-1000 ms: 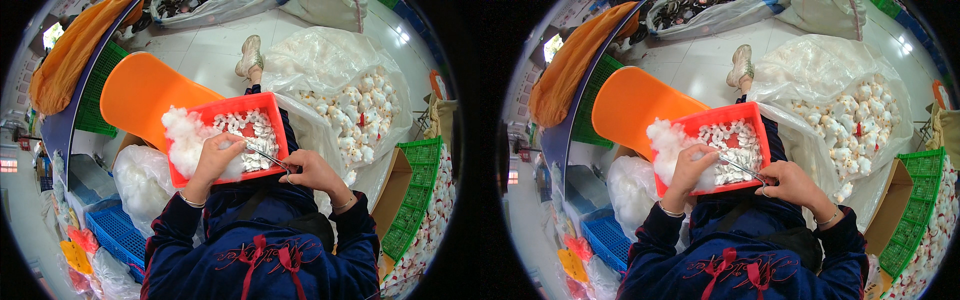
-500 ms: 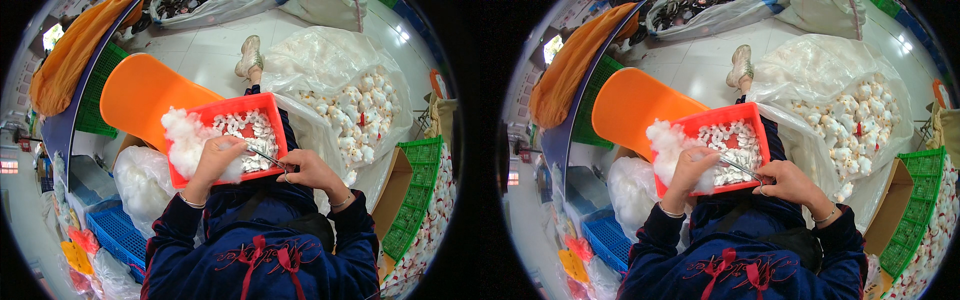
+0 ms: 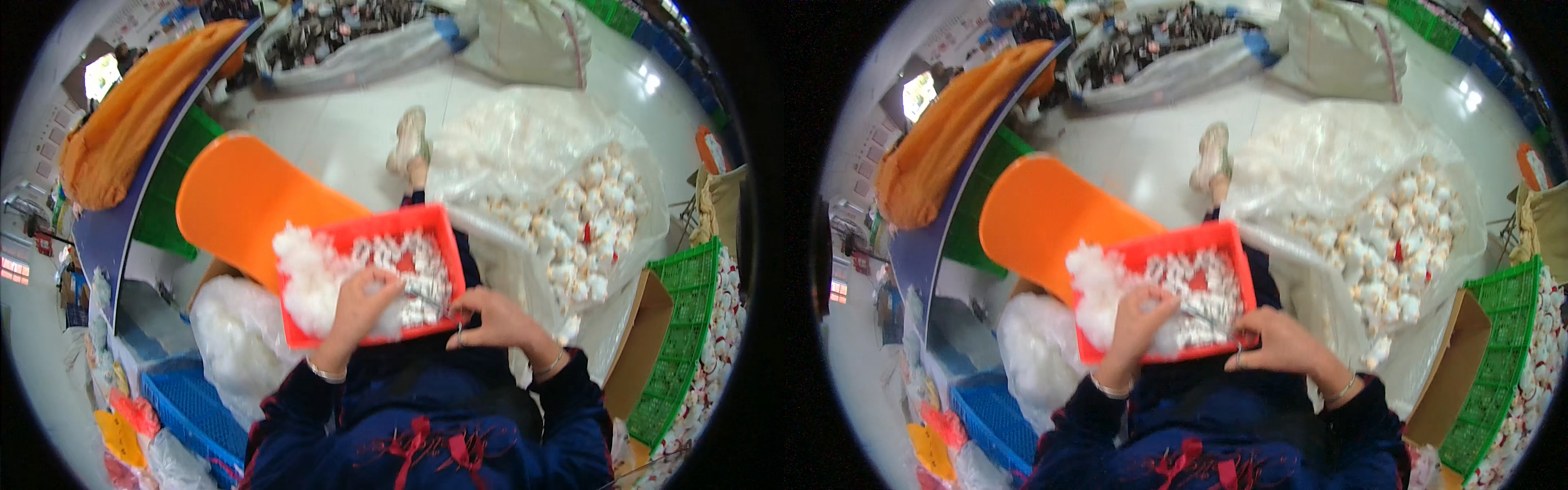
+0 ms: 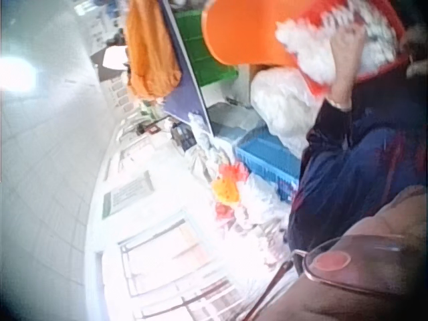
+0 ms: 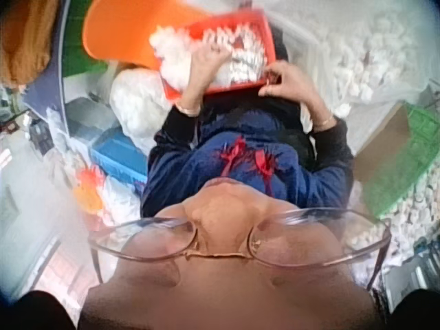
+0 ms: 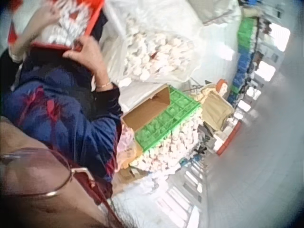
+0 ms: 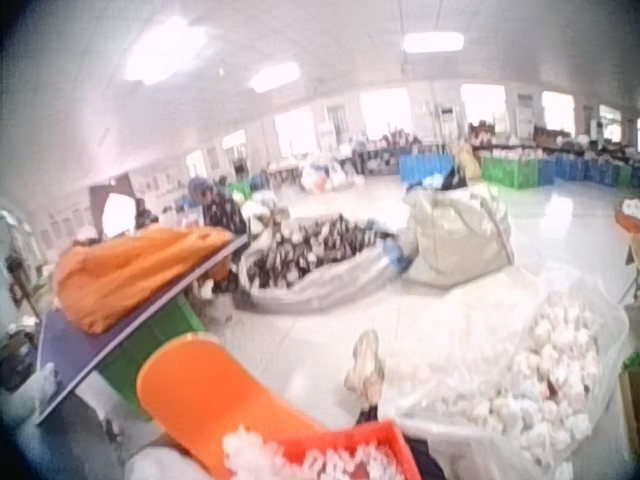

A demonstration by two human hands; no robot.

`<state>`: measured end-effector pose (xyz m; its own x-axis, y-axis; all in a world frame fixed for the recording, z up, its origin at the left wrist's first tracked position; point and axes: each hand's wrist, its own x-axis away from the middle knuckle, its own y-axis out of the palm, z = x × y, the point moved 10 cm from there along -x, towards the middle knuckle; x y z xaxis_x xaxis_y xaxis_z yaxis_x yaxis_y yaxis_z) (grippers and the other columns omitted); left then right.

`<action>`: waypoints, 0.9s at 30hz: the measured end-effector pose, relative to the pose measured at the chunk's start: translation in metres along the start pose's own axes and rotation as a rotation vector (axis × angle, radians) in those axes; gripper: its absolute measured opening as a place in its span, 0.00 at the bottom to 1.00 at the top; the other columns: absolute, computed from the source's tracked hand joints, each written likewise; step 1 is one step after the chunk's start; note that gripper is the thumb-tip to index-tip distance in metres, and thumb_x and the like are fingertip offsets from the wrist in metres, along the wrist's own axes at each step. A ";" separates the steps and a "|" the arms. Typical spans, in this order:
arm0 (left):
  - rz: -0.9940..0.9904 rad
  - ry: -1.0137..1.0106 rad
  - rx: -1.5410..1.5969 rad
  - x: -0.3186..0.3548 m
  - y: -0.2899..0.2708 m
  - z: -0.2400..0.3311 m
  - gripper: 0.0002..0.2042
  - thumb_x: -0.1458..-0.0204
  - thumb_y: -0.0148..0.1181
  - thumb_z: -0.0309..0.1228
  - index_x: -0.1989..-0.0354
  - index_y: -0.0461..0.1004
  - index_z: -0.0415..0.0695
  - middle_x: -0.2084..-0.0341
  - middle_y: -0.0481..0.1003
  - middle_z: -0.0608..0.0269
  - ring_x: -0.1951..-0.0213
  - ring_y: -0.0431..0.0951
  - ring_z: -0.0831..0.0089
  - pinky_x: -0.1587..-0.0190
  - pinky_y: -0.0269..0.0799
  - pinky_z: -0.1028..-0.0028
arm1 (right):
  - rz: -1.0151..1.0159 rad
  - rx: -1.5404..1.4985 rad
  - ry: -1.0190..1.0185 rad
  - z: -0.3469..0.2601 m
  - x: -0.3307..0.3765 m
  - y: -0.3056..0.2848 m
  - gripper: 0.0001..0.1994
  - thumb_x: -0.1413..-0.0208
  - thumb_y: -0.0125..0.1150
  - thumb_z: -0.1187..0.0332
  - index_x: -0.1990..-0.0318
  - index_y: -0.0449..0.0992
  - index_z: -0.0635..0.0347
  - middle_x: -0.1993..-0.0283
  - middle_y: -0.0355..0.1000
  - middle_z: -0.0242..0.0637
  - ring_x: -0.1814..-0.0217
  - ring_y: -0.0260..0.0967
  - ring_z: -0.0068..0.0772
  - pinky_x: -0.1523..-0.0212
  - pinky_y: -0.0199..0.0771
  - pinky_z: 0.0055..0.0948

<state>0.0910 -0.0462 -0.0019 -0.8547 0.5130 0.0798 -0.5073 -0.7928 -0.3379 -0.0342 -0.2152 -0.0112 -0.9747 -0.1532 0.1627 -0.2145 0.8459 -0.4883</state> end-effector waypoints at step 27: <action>-0.676 -0.202 0.271 0.020 0.048 -0.009 0.04 0.44 0.66 0.26 0.63 0.80 0.39 0.69 0.80 0.68 0.66 0.77 0.81 0.60 0.72 0.80 | -0.316 -0.378 0.131 0.006 0.016 0.025 0.14 0.48 0.72 0.68 0.58 0.80 0.66 0.77 0.68 0.28 0.73 0.63 0.17 0.69 0.65 0.24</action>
<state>0.0506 -0.0707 -0.0252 -0.3383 0.8664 0.3672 -0.9152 -0.3937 0.0859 -0.0556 -0.1997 -0.0253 -0.8446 -0.3867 0.3704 -0.4365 0.8979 -0.0578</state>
